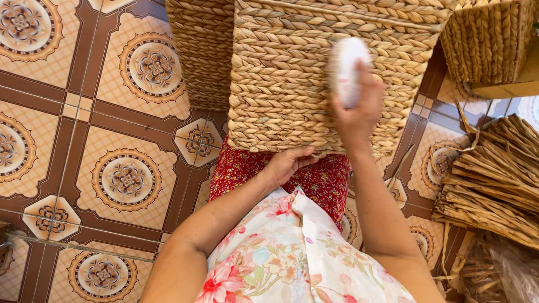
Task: The person brushes the exterior of a large woven basket with a white brush to remove dust or debris. They also use scissors to trim loose strands from the basket's surface. The person handles multiple baskets, moving them to access different sides.
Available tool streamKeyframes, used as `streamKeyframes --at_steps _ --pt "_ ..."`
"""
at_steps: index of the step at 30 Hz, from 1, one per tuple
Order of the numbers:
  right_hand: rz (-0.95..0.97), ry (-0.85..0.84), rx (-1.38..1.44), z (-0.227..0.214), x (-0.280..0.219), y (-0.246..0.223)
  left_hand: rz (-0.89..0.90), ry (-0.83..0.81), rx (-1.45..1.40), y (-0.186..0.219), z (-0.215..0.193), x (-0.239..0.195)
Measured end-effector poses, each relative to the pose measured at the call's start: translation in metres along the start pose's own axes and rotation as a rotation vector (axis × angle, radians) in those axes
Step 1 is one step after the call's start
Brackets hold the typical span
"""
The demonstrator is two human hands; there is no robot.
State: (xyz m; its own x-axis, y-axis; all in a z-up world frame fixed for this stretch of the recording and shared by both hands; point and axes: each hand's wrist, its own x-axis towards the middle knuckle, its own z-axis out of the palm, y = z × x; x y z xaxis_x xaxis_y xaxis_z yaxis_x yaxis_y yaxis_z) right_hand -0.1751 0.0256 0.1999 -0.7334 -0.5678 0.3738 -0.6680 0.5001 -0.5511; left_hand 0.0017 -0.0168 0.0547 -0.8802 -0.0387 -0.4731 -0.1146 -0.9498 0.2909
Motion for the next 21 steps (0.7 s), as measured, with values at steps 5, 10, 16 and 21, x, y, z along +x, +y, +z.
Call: streamKeyframes --at_steps 5,10,16,21 --pt "0.061 0.111 -0.009 0.001 -0.021 -0.007 0.021 -0.12 0.126 0.004 0.0 -0.001" --pt "-0.222 -0.184 0.129 0.043 -0.06 -0.089 0.177 -0.241 0.412 0.001 -0.02 0.011" --pt "-0.191 -0.156 -0.007 -0.008 -0.055 -0.046 0.056 -0.245 0.218 0.0 -0.021 0.001" --pt "0.051 -0.066 0.05 -0.034 -0.063 -0.042 0.009 -0.343 0.196 0.005 -0.006 0.0"
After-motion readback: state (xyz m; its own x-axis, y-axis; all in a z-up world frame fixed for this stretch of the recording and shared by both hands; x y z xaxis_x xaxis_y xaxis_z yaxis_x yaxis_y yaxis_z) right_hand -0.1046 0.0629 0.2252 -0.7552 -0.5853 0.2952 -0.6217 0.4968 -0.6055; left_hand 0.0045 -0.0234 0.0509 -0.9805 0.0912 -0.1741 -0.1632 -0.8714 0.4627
